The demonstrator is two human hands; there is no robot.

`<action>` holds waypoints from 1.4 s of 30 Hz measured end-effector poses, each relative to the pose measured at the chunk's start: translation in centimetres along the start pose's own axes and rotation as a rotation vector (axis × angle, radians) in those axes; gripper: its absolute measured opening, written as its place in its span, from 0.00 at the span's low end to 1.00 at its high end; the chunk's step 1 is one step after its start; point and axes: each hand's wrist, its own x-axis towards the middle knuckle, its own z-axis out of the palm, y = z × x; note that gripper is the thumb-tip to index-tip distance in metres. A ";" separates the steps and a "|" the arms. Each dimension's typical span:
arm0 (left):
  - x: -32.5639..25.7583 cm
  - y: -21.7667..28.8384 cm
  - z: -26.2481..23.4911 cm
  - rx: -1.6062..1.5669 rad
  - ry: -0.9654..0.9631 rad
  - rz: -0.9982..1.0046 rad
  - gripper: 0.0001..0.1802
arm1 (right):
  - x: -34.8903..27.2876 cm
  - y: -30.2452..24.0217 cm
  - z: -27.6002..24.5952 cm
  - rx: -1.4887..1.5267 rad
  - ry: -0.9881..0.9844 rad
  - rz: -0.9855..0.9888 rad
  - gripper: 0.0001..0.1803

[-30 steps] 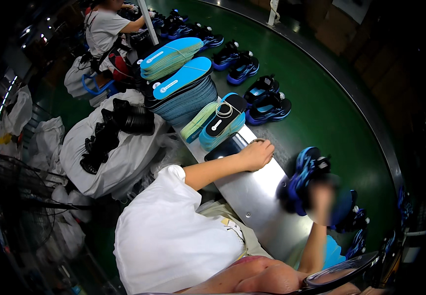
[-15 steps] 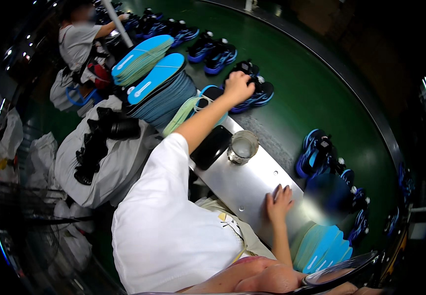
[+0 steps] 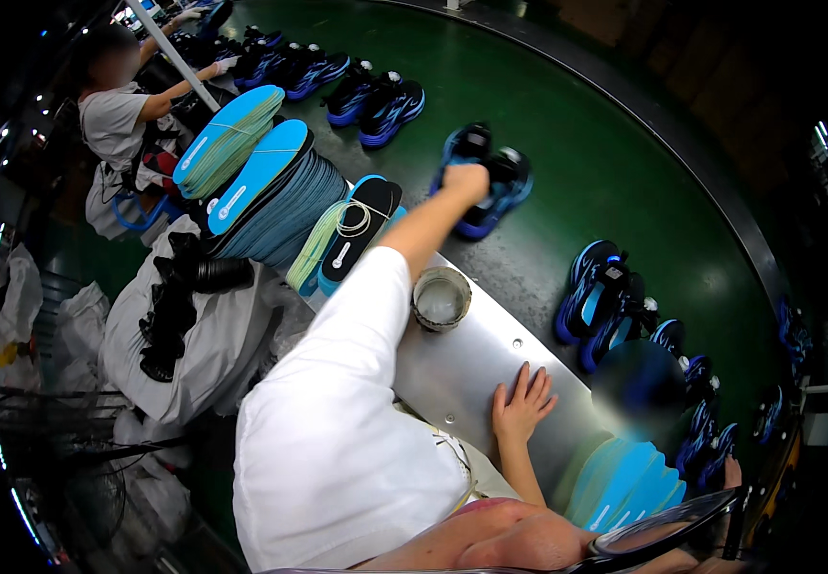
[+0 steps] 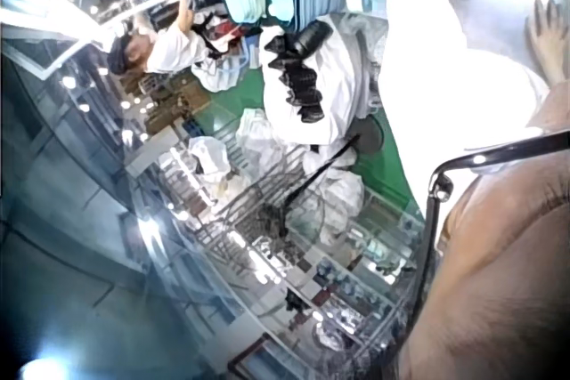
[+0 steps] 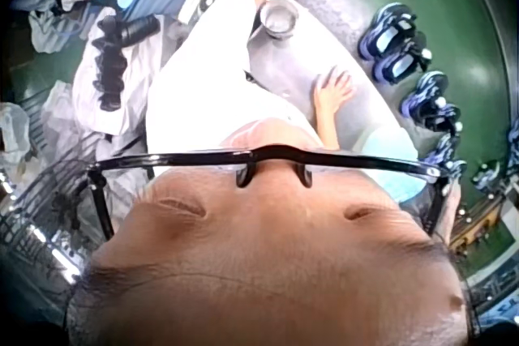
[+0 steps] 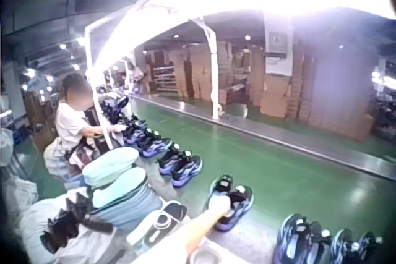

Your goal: The person picks up blue insoles and inserts them into black shoes on a conveyor belt, pressing them into place by hand.

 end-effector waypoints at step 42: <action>14.2 -11.3 -4.6 0.196 -0.093 -0.212 0.15 | 1.0 -0.4 -1.5 -0.079 -0.133 0.017 0.33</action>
